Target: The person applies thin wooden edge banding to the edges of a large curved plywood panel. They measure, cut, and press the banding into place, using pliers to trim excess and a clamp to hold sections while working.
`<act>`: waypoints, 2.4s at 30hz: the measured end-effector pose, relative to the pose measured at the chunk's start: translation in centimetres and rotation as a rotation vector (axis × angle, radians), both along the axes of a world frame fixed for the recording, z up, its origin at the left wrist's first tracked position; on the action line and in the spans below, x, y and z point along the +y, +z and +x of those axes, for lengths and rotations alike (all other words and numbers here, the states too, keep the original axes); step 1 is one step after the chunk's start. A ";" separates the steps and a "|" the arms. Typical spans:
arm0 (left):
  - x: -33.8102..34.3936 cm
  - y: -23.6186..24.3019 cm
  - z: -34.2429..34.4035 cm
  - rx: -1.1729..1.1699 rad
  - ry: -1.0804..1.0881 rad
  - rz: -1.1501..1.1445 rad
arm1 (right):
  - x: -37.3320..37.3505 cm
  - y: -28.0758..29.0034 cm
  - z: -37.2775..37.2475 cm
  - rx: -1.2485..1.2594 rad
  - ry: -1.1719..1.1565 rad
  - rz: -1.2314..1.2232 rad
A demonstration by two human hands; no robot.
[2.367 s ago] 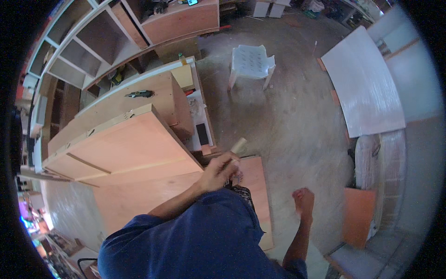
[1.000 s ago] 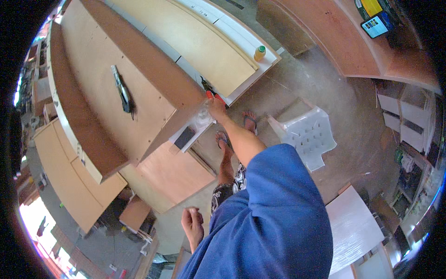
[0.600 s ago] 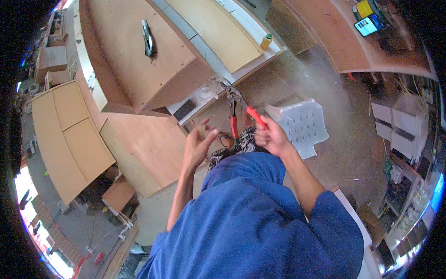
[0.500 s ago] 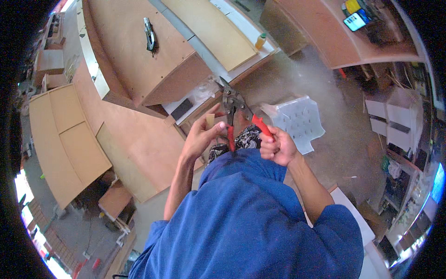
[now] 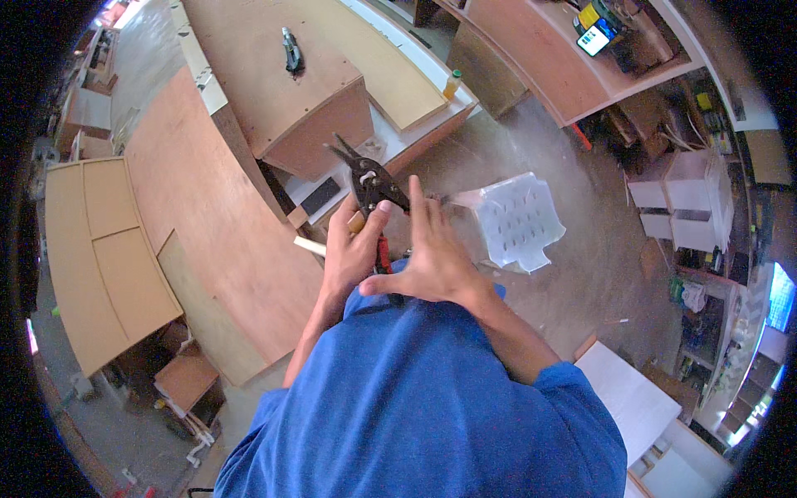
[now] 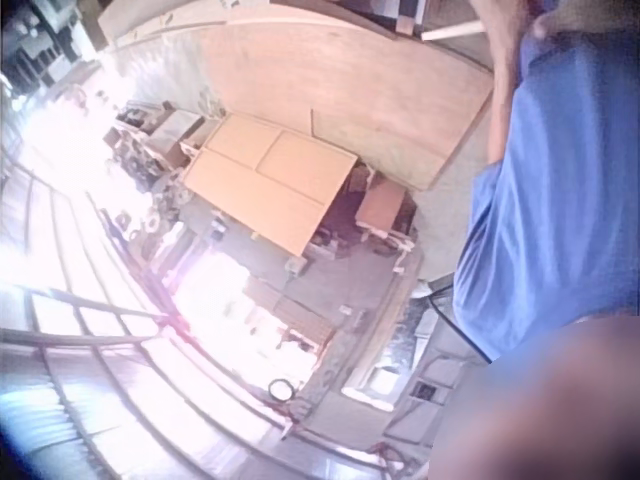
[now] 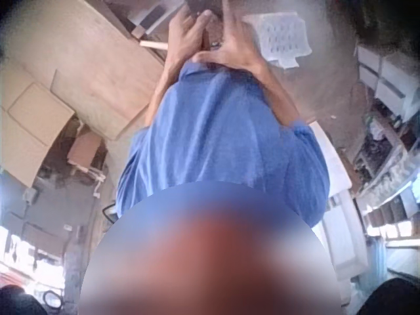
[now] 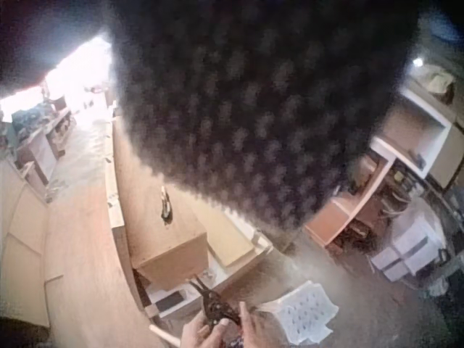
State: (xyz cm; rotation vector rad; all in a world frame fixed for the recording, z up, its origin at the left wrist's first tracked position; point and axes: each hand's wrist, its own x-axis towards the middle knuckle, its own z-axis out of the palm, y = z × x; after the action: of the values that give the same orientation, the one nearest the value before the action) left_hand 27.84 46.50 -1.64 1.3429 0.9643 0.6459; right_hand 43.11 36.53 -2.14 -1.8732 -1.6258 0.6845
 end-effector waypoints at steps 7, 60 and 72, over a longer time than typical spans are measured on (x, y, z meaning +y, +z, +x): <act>1.9 1.6 -6.2 -0.123 0.061 -0.182 | 2.3 0.1 -1.6 0.853 0.107 -0.386; 1.5 11.0 -1.0 0.350 0.216 0.388 | 4.3 8.8 8.9 0.480 0.462 -0.300; 2.4 10.4 -1.0 0.297 0.193 0.283 | 4.7 8.9 8.8 0.428 0.476 -0.217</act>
State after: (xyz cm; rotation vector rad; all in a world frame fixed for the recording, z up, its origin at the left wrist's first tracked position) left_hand 26.81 48.90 8.71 1.6404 1.2886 0.7643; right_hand 51.92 41.18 6.74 -1.3397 -1.7609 1.4034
